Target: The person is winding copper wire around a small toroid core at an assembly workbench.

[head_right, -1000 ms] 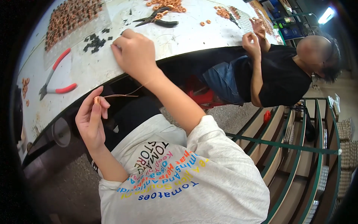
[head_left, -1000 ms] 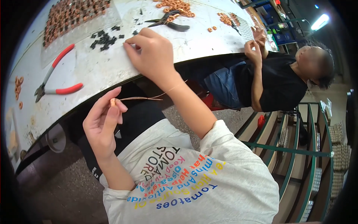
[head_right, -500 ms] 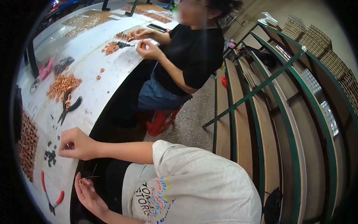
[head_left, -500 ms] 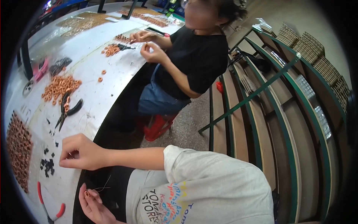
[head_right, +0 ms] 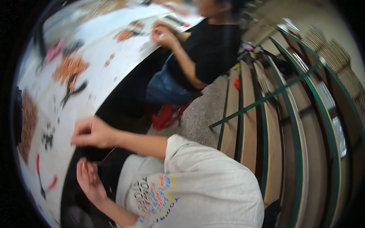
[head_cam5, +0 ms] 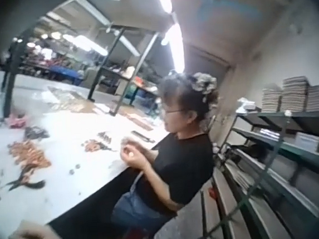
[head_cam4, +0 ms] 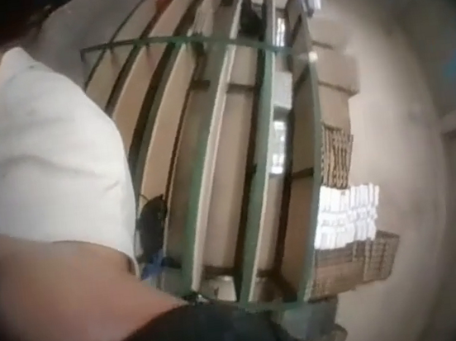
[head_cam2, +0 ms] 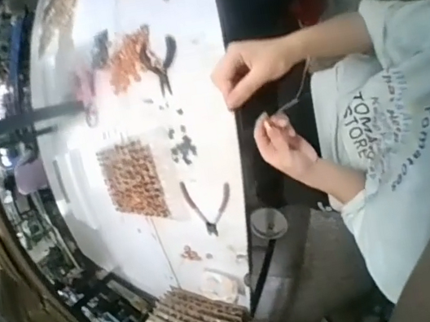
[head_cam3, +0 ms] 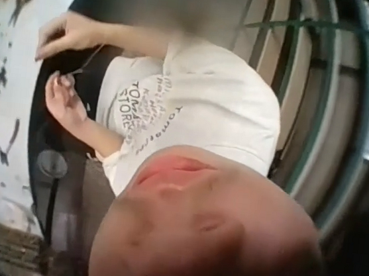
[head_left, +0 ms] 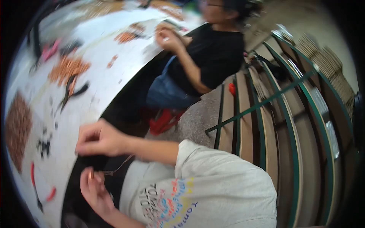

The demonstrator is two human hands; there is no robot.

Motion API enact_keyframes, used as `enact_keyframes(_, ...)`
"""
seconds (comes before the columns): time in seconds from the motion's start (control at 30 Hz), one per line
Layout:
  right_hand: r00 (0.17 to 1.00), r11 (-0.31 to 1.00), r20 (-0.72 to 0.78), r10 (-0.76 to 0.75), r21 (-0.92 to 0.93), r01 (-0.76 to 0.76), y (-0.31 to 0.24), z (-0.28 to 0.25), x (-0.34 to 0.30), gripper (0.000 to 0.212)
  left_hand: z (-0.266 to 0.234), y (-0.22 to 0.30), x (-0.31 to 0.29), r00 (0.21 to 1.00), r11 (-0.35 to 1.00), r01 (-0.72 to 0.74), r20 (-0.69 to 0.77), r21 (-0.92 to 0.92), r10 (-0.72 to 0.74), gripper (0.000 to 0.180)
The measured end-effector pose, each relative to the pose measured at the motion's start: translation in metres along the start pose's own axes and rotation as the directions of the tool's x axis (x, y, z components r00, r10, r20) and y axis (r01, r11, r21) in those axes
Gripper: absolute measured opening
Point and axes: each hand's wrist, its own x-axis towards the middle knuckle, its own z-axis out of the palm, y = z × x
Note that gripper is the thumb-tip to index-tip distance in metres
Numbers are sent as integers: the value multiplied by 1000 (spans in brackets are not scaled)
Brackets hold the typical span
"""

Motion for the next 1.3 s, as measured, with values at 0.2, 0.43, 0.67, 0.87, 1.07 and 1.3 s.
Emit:
enact_keyframes(0.2, 964, 942, 180, -196, -238, 236, 104, 54, -23, 7, -109, -22, -4, 979, 974, 107, 189, -200, -68, 30)
enact_keyframes(0.43, 946, 948, 290, -142, -235, 214, 126, 80, -35, 9, -144, -27, -18, 987, 972, 74, 153, -223, -40, 28)
enact_keyframes(0.67, 927, 941, 337, -163, -230, 249, 132, 77, -43, 10, -147, -33, -23, 988, 973, 59, 155, -224, -24, 27)
enact_keyframes(0.87, 924, 945, 347, -163, -215, 247, 138, 76, -47, 11, -148, -32, -25, 989, 987, 96, 121, -131, -80, 23)
enact_keyframes(1.07, 914, 934, 379, -147, -251, 254, 138, 76, -47, 13, -155, -35, -24, 988, 981, 107, 126, -165, -86, 24)
enact_keyframes(1.3, 902, 888, 403, -154, -345, 305, 139, 76, -49, 14, -162, -42, -22, 990, 962, 102, 124, -254, -72, 27)
